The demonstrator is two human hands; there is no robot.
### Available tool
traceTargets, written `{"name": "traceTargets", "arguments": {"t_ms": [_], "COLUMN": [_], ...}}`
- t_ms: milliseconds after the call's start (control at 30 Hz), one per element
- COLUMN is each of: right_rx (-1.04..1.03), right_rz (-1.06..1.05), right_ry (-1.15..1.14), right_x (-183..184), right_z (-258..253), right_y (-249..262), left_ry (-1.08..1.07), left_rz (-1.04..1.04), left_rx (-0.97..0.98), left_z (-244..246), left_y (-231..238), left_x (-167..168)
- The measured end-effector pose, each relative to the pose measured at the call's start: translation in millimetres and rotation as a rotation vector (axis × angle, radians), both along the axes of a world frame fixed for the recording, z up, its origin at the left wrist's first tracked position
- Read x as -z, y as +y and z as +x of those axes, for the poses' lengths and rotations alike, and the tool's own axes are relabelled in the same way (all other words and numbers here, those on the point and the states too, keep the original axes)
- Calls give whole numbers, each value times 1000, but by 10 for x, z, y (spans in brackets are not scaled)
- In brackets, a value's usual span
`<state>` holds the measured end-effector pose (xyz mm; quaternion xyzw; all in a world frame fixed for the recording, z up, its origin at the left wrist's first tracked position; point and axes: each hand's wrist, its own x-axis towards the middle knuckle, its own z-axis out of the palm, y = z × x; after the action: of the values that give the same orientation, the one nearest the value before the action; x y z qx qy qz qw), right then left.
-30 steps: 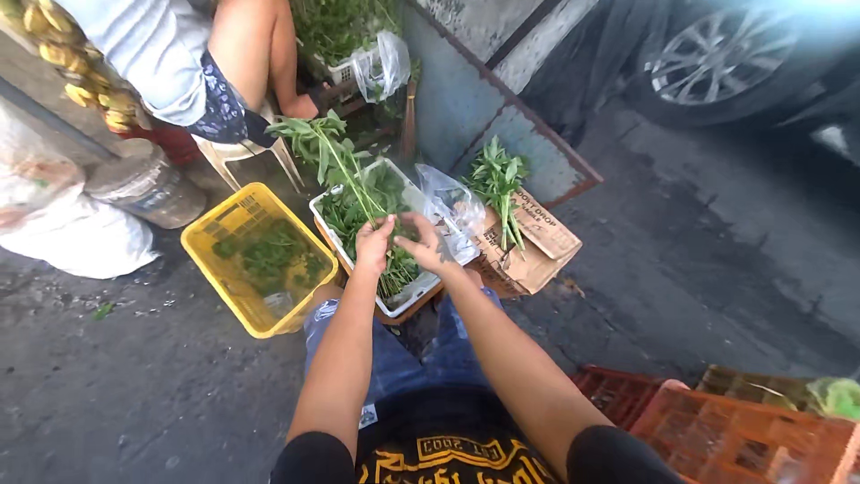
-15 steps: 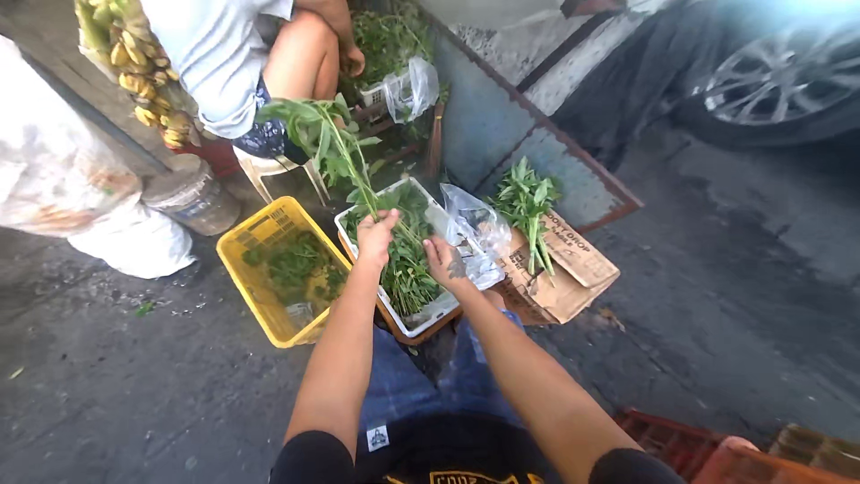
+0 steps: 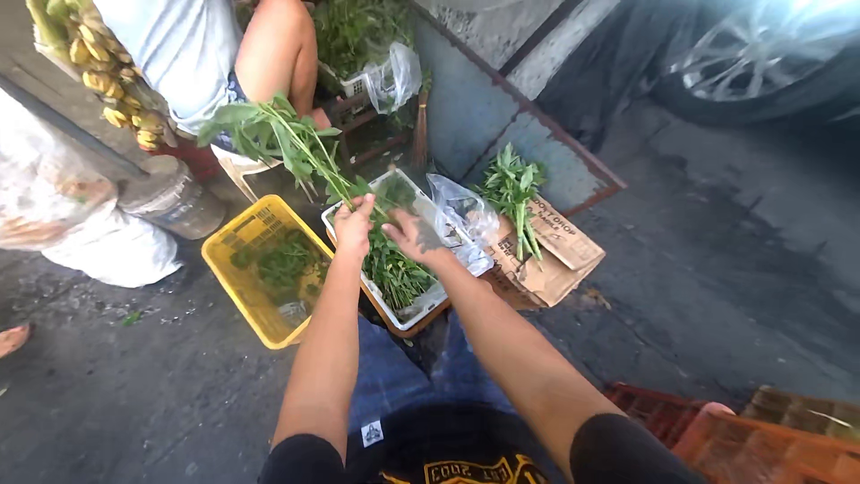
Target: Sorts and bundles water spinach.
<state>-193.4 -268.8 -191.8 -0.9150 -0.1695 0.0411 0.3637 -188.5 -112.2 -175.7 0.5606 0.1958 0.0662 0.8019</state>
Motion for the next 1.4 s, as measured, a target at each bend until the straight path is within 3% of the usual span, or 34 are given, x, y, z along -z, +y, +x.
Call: {"name": "traceTargets", "arguments": {"t_ms": [133,267,500,600,733,900,1033,1200,1267,1300,1400], "right_rx": [16,-28,-8,74,67,105,264,185,170,216,572], "right_rz": [-162,-184,-309,-204,126,472,337,59,168,320,1007], "right_ry": [-93,-21,197,232,189,372,145,-1,53,136,597], "right_x": [-57,11,541,735,411,188,291,362,474,548,680], "right_z": [22,-117,-533,-520,-375,-477,-589,-705,-774,-820,-982], "right_y": [181,279,-281,-510,-402,-6,152,163,77,21,-80], "left_ry": [-30,-45,-58,-77,-100,-46,68,63,117,127,112], "left_rz": [49,1,-131,-123,-134,-156,-126,-113,-155,-185,-290], "left_rx": [49,38,-171,-150,-83,12,106,174,120,98,63], "left_z": [-244,-383,-224,-179,-214,-458,-609,-788,-772,-752,-704], "left_y": [-84,-138,189,289,145,-144,-338,-488,-504,-487,-438], "left_x": [63,267,84,-15,85,255,487,698,694,686,639]}}
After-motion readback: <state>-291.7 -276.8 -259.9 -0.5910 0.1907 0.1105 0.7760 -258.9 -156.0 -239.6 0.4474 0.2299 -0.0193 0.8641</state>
